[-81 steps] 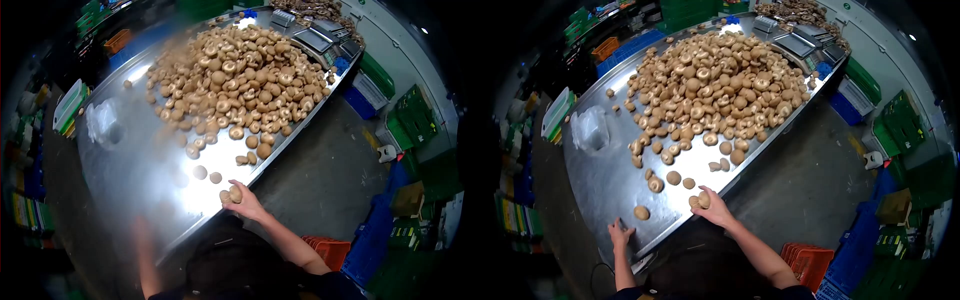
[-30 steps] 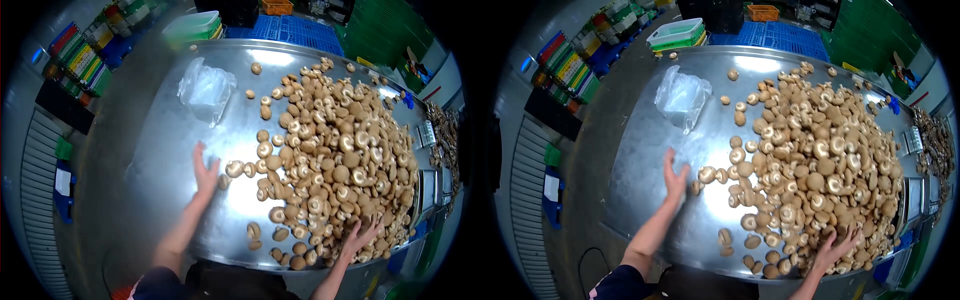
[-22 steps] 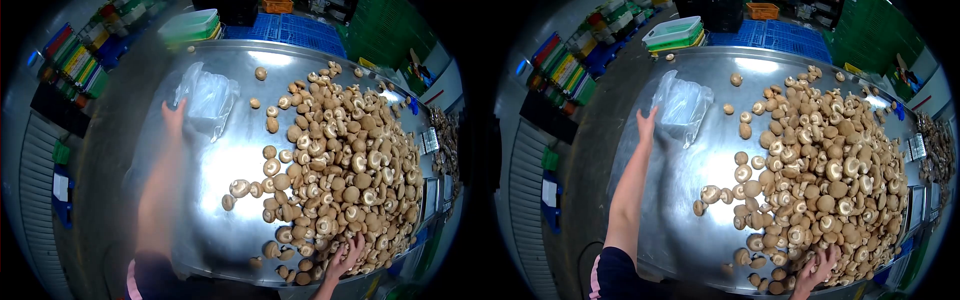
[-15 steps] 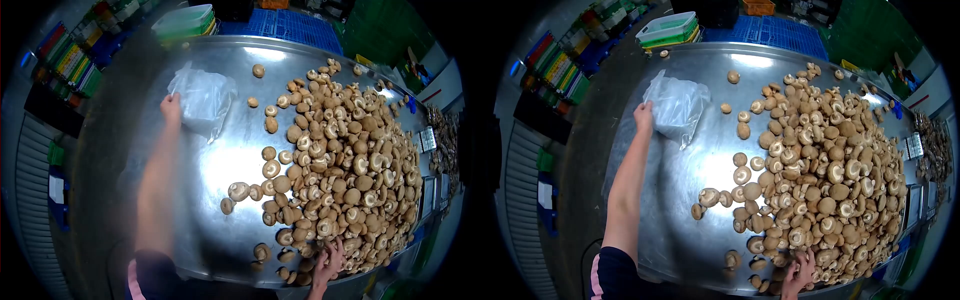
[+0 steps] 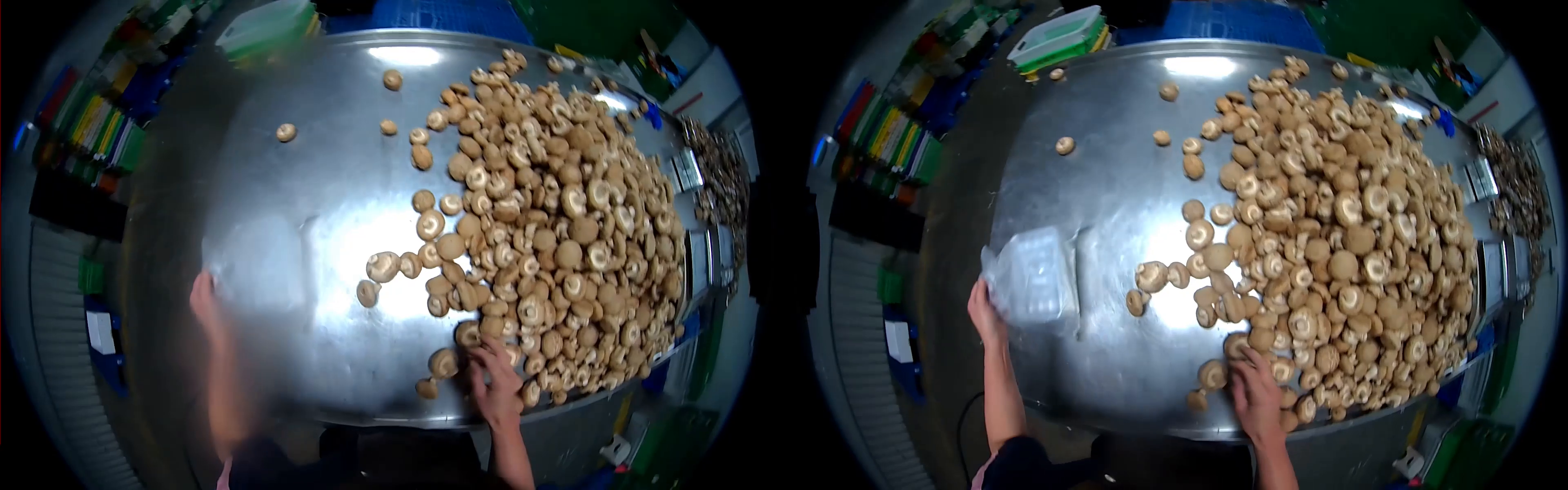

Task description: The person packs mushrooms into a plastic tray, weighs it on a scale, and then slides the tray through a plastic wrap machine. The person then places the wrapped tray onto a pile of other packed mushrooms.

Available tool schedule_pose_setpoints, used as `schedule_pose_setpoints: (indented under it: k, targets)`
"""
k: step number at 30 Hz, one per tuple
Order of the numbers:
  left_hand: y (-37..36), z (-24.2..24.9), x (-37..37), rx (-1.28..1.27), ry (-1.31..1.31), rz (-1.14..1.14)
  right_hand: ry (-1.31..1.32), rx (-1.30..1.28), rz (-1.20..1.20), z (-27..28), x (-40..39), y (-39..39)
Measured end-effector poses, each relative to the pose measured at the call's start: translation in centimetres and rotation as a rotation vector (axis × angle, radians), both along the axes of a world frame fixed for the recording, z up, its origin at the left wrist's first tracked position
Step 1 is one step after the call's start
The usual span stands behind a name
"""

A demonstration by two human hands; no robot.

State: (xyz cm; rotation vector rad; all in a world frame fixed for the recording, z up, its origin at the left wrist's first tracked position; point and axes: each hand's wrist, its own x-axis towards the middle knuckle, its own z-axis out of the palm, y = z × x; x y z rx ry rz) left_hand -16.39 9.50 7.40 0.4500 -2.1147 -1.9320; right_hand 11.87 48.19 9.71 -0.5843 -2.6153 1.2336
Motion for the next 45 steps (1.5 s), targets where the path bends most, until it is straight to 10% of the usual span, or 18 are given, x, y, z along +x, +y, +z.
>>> schedule_pose_setpoints:
  k: [8, 16, 25, 30, 37, 45]
  targets:
    - [5.6, 5.9, 6.0, -1.018, 0.539, 0.103, 0.080, -0.088, 0.344, -3.0, -4.2, -5.9]
    - [20.1, -5.4, -9.5, 0.104, 0.342, -0.021, 0.053, -0.109, 0.338, -3.9, -3.8, -4.6]
    - [15.8, -14.4, -32.4, -0.845, 0.299, 0.002, -0.054, -0.241, 0.233, -6.2, -1.0, -1.1]
    - [14.0, -17.0, -37.4, -0.606, 0.097, -0.317, -0.064, -0.373, 0.195, -6.9, -3.6, -1.1]
    - [28.0, -17.0, -30.2, -0.381, 0.427, -0.540, 0.039, -0.237, 0.196, -6.7, -4.7, 1.0]
    - [42.9, -12.9, -10.8, -0.277, 0.361, -1.098, 0.185, 0.341, -0.389, -2.3, 0.3, 9.3]
